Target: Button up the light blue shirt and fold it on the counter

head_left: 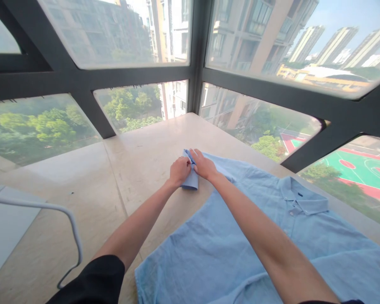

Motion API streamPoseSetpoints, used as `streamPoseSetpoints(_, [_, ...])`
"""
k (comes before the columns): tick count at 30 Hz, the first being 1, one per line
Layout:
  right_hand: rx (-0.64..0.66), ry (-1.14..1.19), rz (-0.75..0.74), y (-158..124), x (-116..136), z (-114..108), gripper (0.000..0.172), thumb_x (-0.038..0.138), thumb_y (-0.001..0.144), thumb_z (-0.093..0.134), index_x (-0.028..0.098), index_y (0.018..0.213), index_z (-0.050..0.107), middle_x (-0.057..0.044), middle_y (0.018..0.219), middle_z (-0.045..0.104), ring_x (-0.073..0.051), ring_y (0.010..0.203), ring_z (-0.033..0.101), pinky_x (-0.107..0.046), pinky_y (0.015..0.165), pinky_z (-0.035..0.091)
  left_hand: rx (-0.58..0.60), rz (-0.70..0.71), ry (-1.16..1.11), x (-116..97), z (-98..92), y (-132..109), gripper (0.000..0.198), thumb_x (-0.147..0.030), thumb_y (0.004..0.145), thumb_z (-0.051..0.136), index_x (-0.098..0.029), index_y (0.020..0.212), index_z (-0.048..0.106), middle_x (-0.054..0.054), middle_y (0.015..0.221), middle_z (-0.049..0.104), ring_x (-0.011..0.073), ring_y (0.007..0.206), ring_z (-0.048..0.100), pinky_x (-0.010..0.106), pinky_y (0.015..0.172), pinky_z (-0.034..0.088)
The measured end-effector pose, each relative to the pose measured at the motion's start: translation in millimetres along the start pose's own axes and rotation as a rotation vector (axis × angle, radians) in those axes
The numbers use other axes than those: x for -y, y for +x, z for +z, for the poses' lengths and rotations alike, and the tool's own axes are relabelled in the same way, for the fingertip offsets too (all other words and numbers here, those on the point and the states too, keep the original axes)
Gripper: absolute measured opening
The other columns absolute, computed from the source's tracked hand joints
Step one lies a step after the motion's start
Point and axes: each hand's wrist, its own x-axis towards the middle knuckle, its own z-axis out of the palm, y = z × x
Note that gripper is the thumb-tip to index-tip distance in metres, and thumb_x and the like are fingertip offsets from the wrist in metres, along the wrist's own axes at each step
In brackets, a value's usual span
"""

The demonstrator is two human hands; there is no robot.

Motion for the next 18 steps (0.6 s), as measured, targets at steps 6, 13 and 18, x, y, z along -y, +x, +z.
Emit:
streamPoseSetpoints(6, [-0.131,0.002,-0.035,-21.5,-10.9,-13.5,0.026,0.024,0.096,0.04,0.018,0.104,0.064,-0.011,0.111,0.059,-0.021,0.091,0.062,-0.028,0.071,0.047,-0.137,0.31,0.056,-21.5,-3.6,-44.5,0.019,-0.015,0.087,0.048,-0.021,0.09,0.066,0.008,0.104,0.066,0.0219,0.101,0.061,0.033,0.087,0.047])
streamPoseSetpoints(13, [-0.563,0.159,-0.041,-69.8,-20.2,-9.7,0.014,0.02,0.089,0.046,0.019,0.093,0.059,-0.013,0.11,0.06,-0.024,0.102,0.058,-0.034,0.082,0.05,-0.086,0.032,-0.244,-15.6,7.0,-63.0,0.076,-0.03,0.07,0.072,-0.014,0.138,0.042,0.016,0.134,0.055,0.0307,0.122,0.053,0.039,0.094,0.047])
streamPoseSetpoints(18, [-0.593,0.082,-0.212,-91.5,-20.0,-15.6,0.016,0.017,0.085,0.05,0.021,0.099,0.057,-0.014,0.118,0.059,-0.027,0.113,0.056,-0.044,0.095,0.047,-0.041,0.094,-0.152,-16.5,-18.2,-52.5,0.027,-0.008,0.079,0.051,-0.022,0.094,0.068,0.005,0.099,0.071,0.0236,0.095,0.064,0.035,0.082,0.047])
